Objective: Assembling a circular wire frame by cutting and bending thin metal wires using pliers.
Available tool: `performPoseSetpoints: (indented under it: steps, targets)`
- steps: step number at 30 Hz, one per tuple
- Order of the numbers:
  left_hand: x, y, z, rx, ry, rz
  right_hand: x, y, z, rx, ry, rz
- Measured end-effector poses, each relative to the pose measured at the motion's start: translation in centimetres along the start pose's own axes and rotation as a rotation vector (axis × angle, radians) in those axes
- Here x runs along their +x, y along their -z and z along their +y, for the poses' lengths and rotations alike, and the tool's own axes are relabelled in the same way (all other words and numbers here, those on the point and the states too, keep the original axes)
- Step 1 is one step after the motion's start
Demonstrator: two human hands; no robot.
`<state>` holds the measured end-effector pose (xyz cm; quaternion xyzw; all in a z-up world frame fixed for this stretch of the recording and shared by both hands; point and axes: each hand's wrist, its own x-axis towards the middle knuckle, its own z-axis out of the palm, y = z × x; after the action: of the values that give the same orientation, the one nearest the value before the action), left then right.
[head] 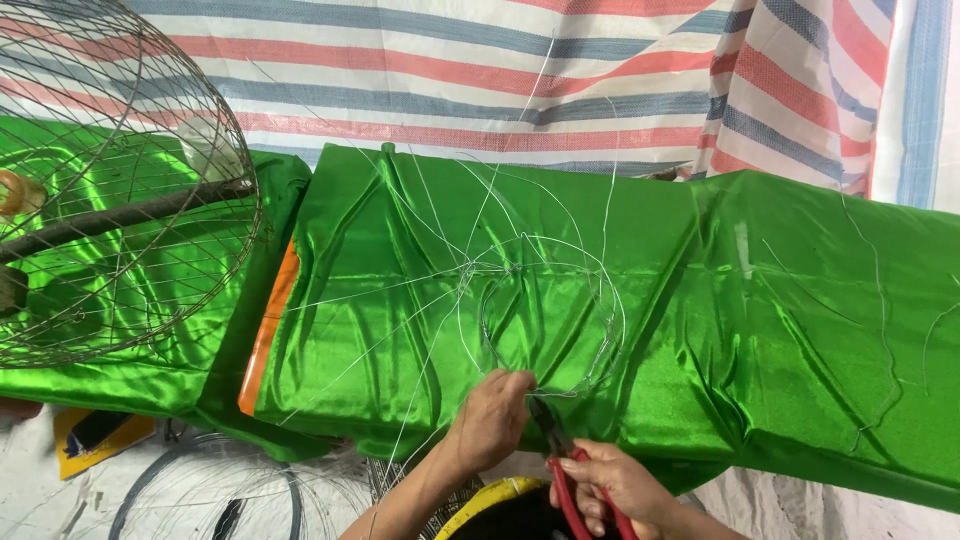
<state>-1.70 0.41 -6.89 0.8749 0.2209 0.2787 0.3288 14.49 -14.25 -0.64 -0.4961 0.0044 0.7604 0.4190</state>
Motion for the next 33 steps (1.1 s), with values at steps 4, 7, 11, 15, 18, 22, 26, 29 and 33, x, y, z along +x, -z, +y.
performPoseSetpoints:
  steps: [4, 7, 11, 15, 18, 22, 26, 29, 33]
  targets:
    - [-0.1, -0.2, -0.1, 0.018, 0.003, 0.021, 0.7, 0.3, 1.1, 0.073, 0.023, -0.047]
    - [-0.3, -0.6, -0.2, 0.057, 0.033, 0.003, 1.2, 0.5, 1.8, 0.120, 0.035, -0.043]
    - [-0.3, -0.7, 0.2, 0.079, 0.004, 0.006, 1.7, 0.5, 2.7, 0.182, 0.051, -0.055]
    - [-0.1, -0.7, 0.2, 0.059, 0.021, 0.000, 2.5, 0.9, 3.0, 0.221, 0.049, -0.168]
    - [-0.1, -0.5, 0.1, 0.010, 0.147, -0.019, 1.6, 1.9, 2.0, 0.231, 0.049, -0.265]
    - [1.5, 1.3, 1.9, 0.034, 0.041, -0.012, -1.3, 1.4, -0.9, 0.079, -0.054, -0.209]
    - [1.8, 2.3, 2.3, 0.004, 0.072, -0.084, -4.1, 1.9, -3.8, -0.155, -0.059, -0.117]
    - [1.6, 2.1, 2.0, 0.021, 0.046, -0.085, -5.4, 1.2, -6.4, -0.441, -0.072, -0.089]
    - [1.3, 2.4, 2.3, 0.048, 0.059, -0.082, -4.5, 1.1, -8.2, -0.735, -0.202, -0.066]
